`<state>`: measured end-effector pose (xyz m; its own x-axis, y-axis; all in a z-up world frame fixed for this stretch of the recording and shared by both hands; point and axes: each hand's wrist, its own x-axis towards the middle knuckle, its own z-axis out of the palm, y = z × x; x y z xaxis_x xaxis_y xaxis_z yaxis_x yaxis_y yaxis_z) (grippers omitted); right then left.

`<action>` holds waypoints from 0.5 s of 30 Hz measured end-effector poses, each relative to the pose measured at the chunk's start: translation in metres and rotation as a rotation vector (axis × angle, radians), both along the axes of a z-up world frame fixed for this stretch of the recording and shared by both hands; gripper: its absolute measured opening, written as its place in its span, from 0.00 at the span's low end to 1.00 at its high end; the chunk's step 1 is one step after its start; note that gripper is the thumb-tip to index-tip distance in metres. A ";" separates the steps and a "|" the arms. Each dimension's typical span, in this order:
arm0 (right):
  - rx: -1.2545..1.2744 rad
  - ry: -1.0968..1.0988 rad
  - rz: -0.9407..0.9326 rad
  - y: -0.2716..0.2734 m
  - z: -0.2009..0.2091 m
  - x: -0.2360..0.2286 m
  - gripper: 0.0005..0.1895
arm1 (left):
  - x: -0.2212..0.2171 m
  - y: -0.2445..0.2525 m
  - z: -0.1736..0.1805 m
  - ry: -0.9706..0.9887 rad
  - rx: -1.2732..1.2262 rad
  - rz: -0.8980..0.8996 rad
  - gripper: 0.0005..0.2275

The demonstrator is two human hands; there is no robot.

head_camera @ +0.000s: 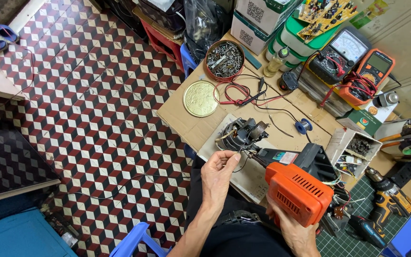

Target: Repairing and inspecting internal wiring of an electrical appliance at a workbench.

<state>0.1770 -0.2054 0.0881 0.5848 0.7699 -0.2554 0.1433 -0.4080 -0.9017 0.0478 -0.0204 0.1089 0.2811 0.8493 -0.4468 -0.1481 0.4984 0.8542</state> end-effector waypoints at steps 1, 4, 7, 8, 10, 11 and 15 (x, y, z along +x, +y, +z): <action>0.033 -0.107 0.069 -0.004 -0.006 0.001 0.10 | 0.000 0.000 0.002 0.006 -0.004 -0.007 0.06; 0.045 -0.030 0.029 -0.002 -0.005 0.001 0.11 | 0.000 0.001 0.003 0.022 -0.005 -0.017 0.06; 0.085 -0.231 0.173 -0.004 -0.007 0.003 0.11 | 0.000 0.000 0.000 0.019 -0.001 -0.010 0.06; 0.086 -0.231 0.173 -0.001 -0.004 0.001 0.11 | 0.000 0.001 0.000 0.018 -0.001 -0.010 0.06; 0.023 0.084 -0.047 0.004 0.004 -0.003 0.09 | -0.001 0.000 0.000 -0.001 -0.008 -0.005 0.06; 0.024 0.083 -0.047 0.007 0.009 -0.003 0.09 | -0.001 0.000 0.000 -0.001 -0.008 -0.005 0.06; 0.007 0.024 -0.044 0.011 0.017 -0.004 0.08 | 0.000 -0.001 -0.001 -0.017 -0.006 -0.003 0.06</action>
